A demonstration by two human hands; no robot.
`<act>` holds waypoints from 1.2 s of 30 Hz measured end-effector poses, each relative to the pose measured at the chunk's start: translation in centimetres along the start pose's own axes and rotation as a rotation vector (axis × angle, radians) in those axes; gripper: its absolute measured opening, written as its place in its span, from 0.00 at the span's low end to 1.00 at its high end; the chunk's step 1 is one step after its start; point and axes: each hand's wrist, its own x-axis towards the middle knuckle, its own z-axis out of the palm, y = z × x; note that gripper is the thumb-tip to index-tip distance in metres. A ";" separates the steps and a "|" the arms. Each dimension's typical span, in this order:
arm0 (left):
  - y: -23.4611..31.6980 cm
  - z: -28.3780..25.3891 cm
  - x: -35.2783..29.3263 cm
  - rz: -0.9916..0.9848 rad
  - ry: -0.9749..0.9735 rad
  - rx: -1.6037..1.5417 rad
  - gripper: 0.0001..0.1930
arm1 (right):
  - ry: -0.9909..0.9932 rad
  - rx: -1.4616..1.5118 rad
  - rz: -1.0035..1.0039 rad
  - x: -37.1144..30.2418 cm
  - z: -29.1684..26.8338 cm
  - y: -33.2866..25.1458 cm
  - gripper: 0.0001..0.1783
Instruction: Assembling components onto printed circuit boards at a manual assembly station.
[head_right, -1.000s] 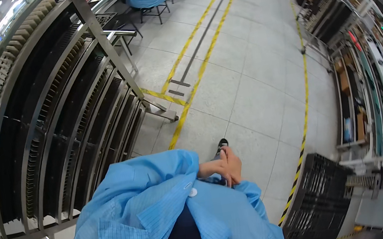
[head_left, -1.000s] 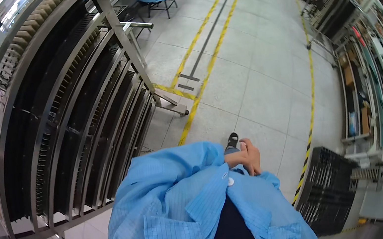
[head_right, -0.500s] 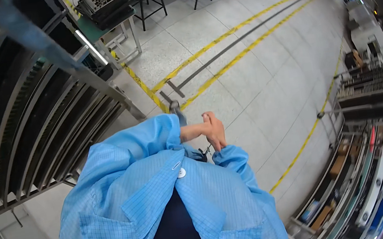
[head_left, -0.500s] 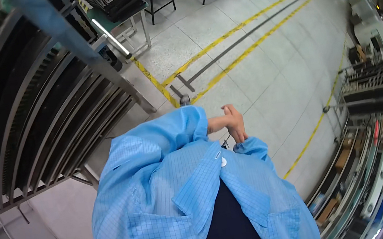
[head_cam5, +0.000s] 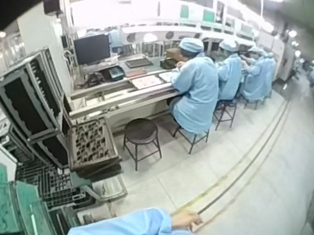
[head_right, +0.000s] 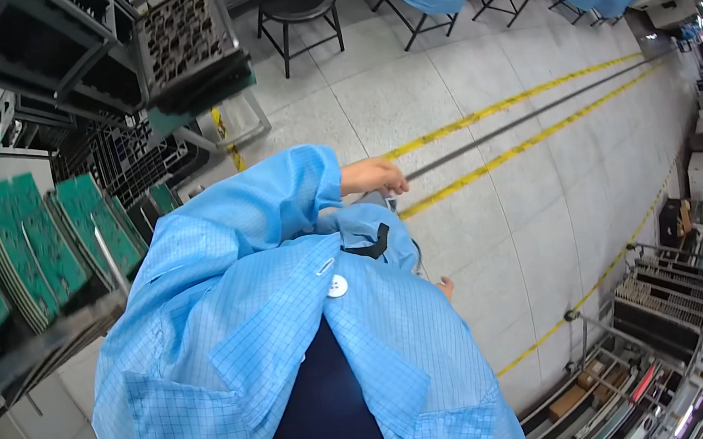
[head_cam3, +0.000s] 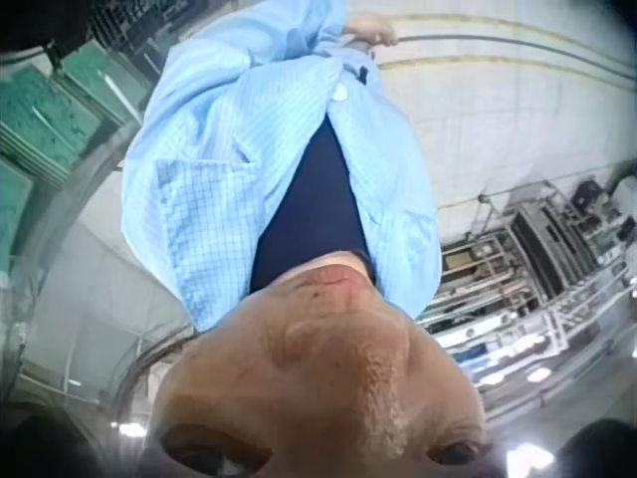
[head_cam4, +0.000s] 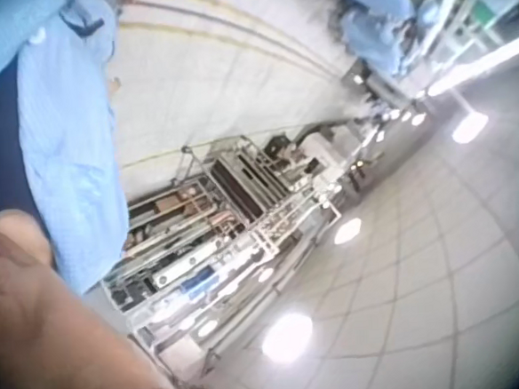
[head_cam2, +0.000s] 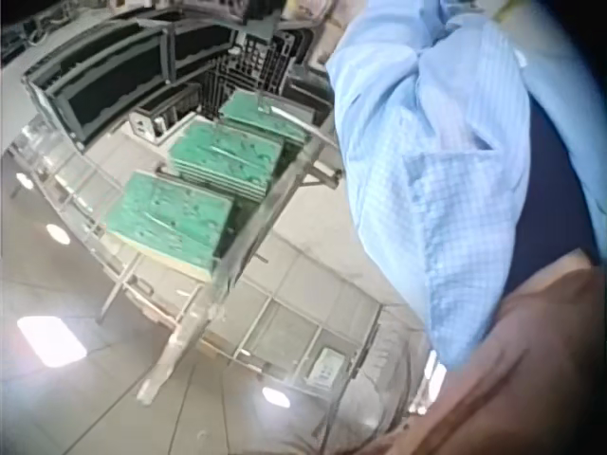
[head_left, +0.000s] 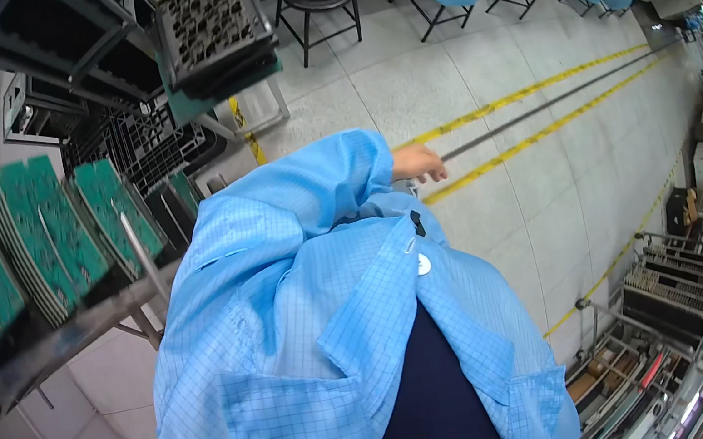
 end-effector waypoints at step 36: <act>11.7 -75.3 24.6 -0.124 1.520 0.401 0.17 | -0.608 0.202 -0.378 60.5 22.9 -108.4 0.09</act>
